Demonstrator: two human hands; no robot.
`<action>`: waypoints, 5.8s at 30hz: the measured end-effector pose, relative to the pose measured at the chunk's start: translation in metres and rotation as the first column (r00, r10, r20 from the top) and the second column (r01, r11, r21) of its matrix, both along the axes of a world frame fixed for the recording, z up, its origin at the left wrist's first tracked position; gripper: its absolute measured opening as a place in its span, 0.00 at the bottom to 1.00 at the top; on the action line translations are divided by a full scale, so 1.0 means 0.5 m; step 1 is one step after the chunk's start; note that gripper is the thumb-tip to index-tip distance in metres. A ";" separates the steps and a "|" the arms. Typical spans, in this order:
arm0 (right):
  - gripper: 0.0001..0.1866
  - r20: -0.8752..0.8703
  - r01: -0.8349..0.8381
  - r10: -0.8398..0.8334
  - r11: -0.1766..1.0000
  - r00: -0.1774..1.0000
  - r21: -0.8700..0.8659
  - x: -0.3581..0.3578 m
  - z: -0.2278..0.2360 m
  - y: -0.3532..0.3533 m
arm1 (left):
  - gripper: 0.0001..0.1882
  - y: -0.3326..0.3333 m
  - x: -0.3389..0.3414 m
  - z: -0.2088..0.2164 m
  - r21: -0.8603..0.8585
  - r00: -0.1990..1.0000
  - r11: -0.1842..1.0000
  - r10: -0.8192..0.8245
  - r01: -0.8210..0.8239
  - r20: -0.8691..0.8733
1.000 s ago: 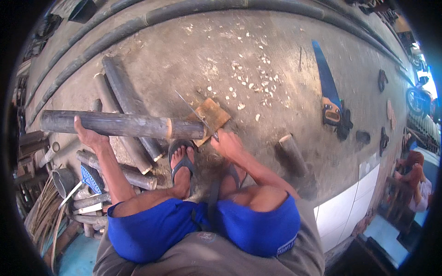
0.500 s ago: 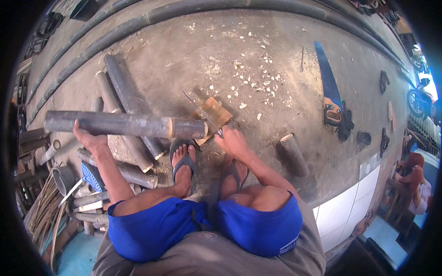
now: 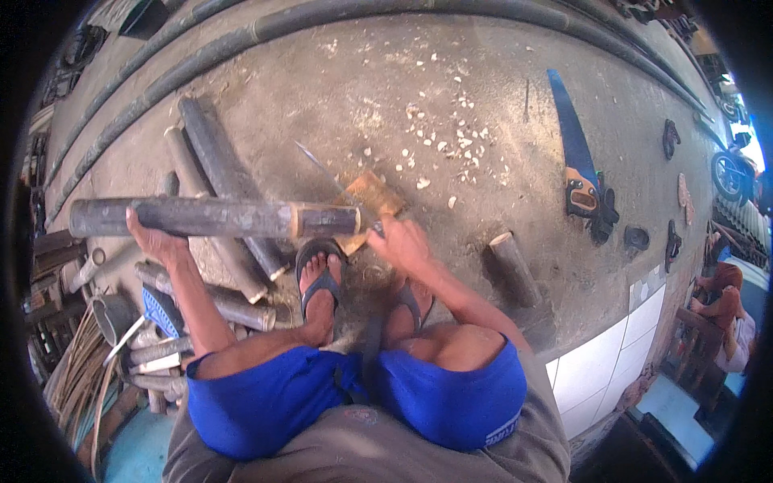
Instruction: The person uses a knife to shave and taper the ends of several bamboo poles. They hold each pole against a small wooden block, rotate it, and remove thin shavings to create a pointed tip. Finished pieces are set aside on the floor.
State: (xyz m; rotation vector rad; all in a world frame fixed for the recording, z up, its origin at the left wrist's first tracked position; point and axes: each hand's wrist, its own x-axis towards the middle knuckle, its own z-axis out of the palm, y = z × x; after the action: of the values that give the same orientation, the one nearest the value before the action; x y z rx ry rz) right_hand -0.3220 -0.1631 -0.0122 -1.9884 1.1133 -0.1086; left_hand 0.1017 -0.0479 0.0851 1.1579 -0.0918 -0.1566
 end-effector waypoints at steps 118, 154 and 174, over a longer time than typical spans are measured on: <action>0.20 -0.211 0.367 -0.375 0.927 0.903 -0.079 -0.147 -0.100 0.006 | 0.50 0.325 0.009 -0.342 0.991 0.978 0.129 -0.211 0.021 0.007; 0.30 -0.152 0.244 -0.359 0.835 0.921 -0.493 -0.256 -0.050 0.071 | 0.38 0.171 -0.228 -0.269 0.926 0.546 -0.062 -0.821 -0.373 0.165; 0.37 -0.197 0.748 -0.736 0.566 0.648 0.346 -0.511 -0.011 0.124 | 0.31 0.073 -0.274 -0.223 0.966 0.445 0.225 -0.857 -0.127 0.259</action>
State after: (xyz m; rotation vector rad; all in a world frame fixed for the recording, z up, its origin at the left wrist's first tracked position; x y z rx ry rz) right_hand -0.5777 -0.1012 -0.0179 -1.0405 1.7861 -0.2680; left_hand -0.0354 -0.0112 -0.0265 2.3398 -1.4355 -0.1822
